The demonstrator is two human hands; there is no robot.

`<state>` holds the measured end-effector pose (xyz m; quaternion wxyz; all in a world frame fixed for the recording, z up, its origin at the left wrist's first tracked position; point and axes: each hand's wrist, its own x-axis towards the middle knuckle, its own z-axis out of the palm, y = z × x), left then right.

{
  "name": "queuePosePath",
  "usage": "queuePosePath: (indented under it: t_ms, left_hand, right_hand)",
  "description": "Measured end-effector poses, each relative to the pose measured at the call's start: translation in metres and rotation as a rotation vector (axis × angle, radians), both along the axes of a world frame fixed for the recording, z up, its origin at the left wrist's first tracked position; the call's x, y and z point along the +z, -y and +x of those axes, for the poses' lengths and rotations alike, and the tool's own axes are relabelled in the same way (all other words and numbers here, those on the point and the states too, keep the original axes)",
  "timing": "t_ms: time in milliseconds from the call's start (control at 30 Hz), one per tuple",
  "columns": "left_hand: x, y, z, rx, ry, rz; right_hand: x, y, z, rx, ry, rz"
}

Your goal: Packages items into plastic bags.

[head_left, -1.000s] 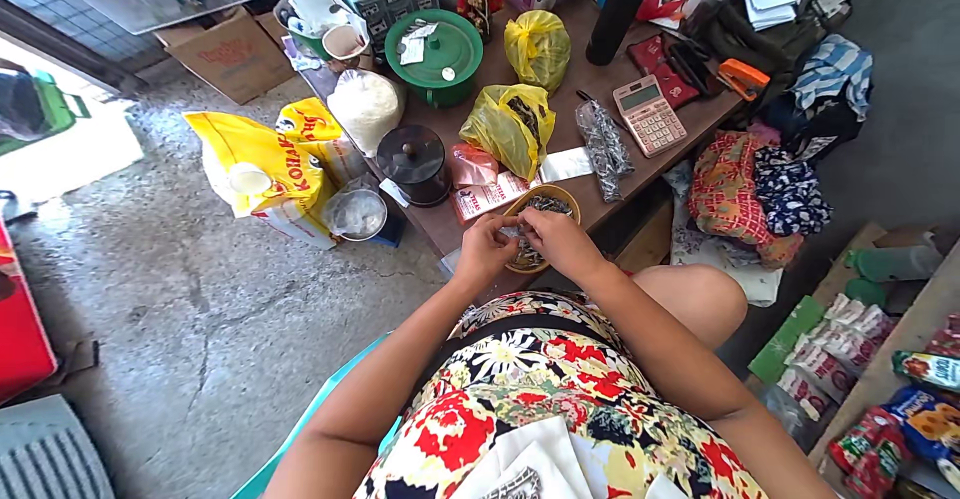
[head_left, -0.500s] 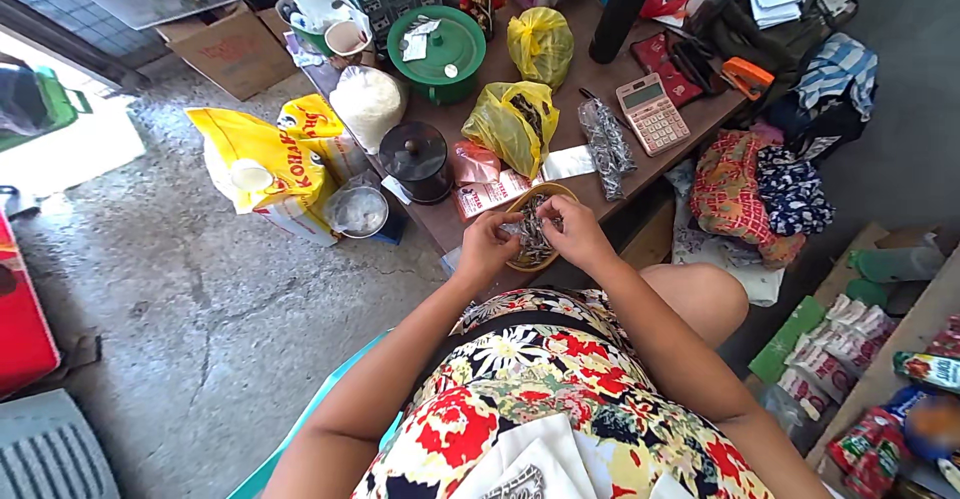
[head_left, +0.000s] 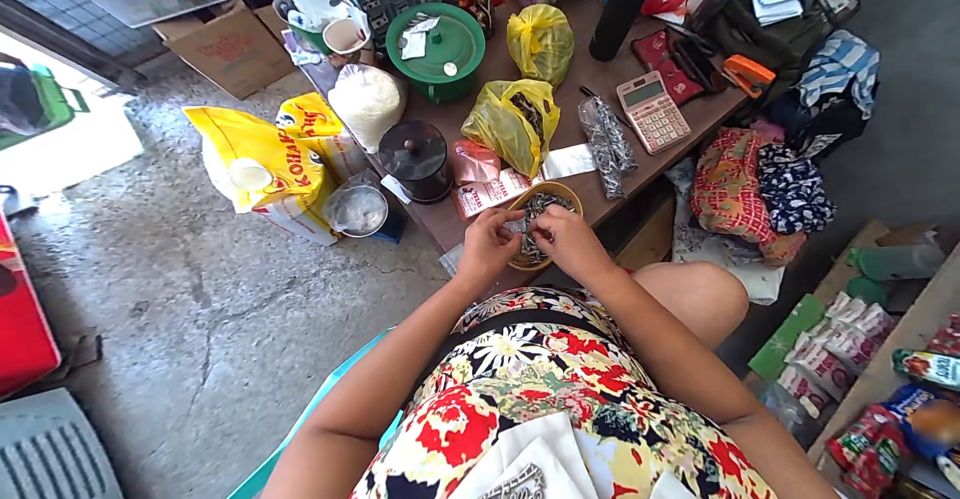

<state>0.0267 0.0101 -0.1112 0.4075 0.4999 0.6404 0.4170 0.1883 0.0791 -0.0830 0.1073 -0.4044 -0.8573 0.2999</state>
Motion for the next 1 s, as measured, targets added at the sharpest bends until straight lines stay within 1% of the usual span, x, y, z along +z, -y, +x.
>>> queuePosePath:
  t_ms: [67,133,233,267,333,400,467,600,667,733,767,800,900,1000]
  left_hand:
    - [0.001,0.001,0.000,-0.015,-0.018,0.022]
    - [0.003,0.002,-0.002,-0.006,-0.016,0.050]
    - [0.004,0.002,-0.008,0.061,0.035,0.077]
    - [0.003,0.003,-0.009,0.084,0.064,0.090]
    - [-0.001,0.004,-0.010,0.110,0.122,0.109]
    - [-0.002,0.004,-0.010,0.098,0.136,0.100]
    - [-0.002,0.004,-0.011,0.065,0.065,0.090]
    - [0.009,0.004,-0.014,0.016,-0.185,0.016]
    - [0.013,0.002,-0.014,0.005,-0.267,0.004]
    - [0.012,0.003,-0.016,-0.003,-0.320,0.029]
    - [0.011,0.003,-0.019,-0.004,-0.333,0.038]
    - [0.011,0.004,-0.022,-0.003,-0.338,0.035]
    - [0.012,0.005,-0.026,0.000,-0.337,0.029]
    - [0.013,0.005,-0.026,-0.003,-0.328,0.037]
  right_hand:
    - [0.000,0.000,-0.006,0.043,-0.001,0.060]
    - [-0.001,-0.001,-0.011,0.046,-0.069,0.022]
    - [0.003,-0.004,-0.012,-0.039,-0.189,-0.176]
    - [0.002,-0.005,-0.012,-0.087,-0.217,-0.212]
    - [-0.005,-0.005,-0.012,-0.179,-0.236,-0.290]
    - [-0.012,-0.005,-0.015,-0.225,-0.226,-0.406]
    - [-0.014,-0.005,-0.017,-0.245,-0.210,-0.463]
    - [-0.007,-0.001,-0.025,-0.231,-0.131,-0.400]
    - [-0.012,0.000,-0.024,-0.222,-0.174,-0.405]
    - [-0.021,-0.006,-0.016,-0.177,-0.267,-0.485]
    - [-0.026,-0.011,-0.013,-0.153,-0.276,-0.501]
    - [-0.031,-0.015,-0.010,-0.127,-0.244,-0.461]
    - [-0.056,-0.021,-0.010,0.046,0.007,-0.141]
    - [-0.074,-0.017,-0.020,0.216,0.140,0.059]
